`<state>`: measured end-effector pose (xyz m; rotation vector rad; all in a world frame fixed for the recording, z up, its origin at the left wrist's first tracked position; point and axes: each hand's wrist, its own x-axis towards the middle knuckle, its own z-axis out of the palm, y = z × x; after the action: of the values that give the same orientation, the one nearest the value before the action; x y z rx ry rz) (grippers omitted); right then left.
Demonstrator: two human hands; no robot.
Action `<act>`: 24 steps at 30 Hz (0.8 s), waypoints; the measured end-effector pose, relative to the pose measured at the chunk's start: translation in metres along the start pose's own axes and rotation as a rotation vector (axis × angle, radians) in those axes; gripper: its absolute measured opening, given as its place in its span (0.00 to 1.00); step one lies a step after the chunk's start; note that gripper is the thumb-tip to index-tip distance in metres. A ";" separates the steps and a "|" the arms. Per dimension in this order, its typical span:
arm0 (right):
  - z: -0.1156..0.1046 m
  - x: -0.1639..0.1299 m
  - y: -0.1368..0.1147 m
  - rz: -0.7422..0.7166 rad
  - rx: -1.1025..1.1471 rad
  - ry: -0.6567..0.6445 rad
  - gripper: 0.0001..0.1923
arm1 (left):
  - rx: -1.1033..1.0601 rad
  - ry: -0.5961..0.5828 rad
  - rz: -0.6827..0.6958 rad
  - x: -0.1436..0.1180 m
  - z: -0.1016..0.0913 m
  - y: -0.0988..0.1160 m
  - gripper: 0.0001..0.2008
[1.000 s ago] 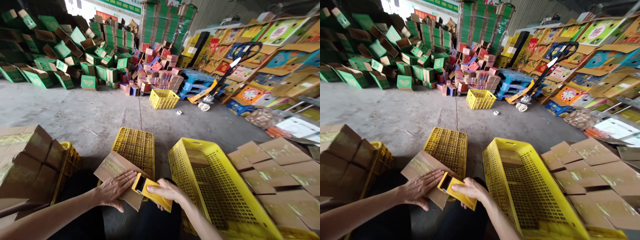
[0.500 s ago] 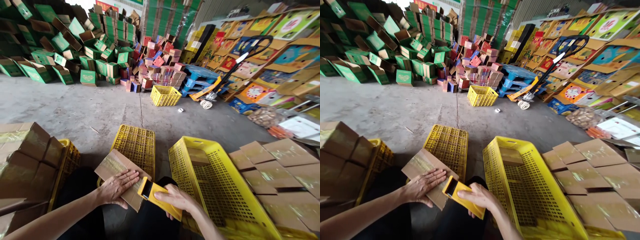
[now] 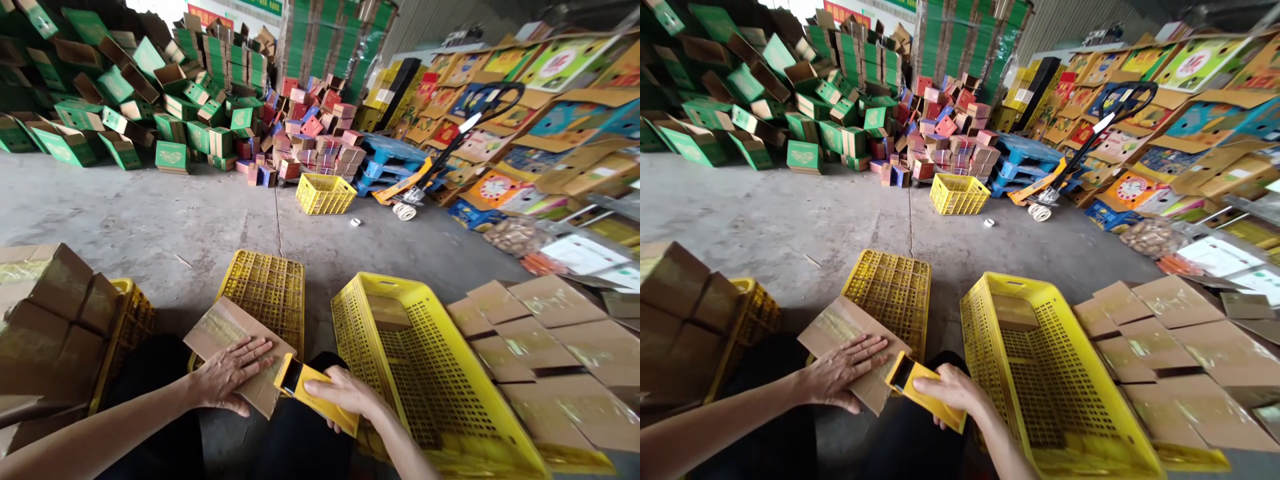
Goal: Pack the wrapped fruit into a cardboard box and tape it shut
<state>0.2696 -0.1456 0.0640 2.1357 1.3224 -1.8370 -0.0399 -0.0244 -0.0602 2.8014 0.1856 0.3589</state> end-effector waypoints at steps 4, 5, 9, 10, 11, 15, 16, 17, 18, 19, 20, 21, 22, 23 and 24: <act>0.000 0.000 0.002 0.041 0.020 0.027 0.30 | -0.039 0.000 -0.023 0.012 0.007 0.018 0.61; 0.000 0.000 0.002 0.049 0.025 0.029 0.30 | -0.033 -0.005 -0.022 0.015 0.011 0.022 0.60; 0.001 -0.001 -0.003 0.010 0.032 -0.021 0.26 | 0.029 0.002 -0.029 0.018 0.026 0.028 0.56; 0.001 -0.002 -0.004 0.000 0.034 -0.033 0.25 | 0.046 0.012 -0.029 0.018 0.029 0.027 0.55; 0.001 -0.003 -0.004 -0.004 0.037 -0.041 0.25 | 0.062 0.022 -0.031 0.017 0.031 0.027 0.55; 0.002 -0.010 0.008 0.018 0.063 -0.025 0.27 | 0.119 0.027 -0.044 0.016 0.036 0.025 0.55; 0.001 -0.012 0.013 0.041 0.073 -0.007 0.27 | 0.129 0.022 -0.047 0.016 0.037 0.025 0.54; 0.001 -0.015 0.018 0.069 0.082 0.017 0.27 | 0.137 0.020 -0.048 0.017 0.037 0.026 0.53; 0.000 -0.017 0.022 0.094 0.089 0.043 0.28 | 0.141 0.019 -0.048 0.017 0.037 0.026 0.53; 0.000 -0.018 0.026 0.113 0.093 0.064 0.27 | 0.142 0.018 -0.048 0.017 0.037 0.026 0.53; 0.000 -0.019 0.028 0.119 0.093 0.075 0.26 | 0.140 0.019 -0.048 0.017 0.037 0.026 0.53; 0.000 -0.019 0.029 0.113 0.087 0.072 0.25 | 0.134 0.021 -0.047 0.017 0.037 0.026 0.52; 0.000 -0.018 0.029 0.105 0.079 0.061 0.25 | 0.125 0.024 -0.044 0.017 0.036 0.026 0.52; 0.000 -0.017 0.029 0.099 0.073 0.049 0.24 | 0.112 0.028 -0.040 0.018 0.034 0.027 0.52; 0.001 -0.015 0.028 0.095 0.068 0.042 0.24 | 0.096 0.033 -0.036 0.019 0.033 0.027 0.52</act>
<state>0.2866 -0.1719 0.0626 2.2399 1.1602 -1.8368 -0.0111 -0.0564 -0.0773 2.8838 0.2671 0.3973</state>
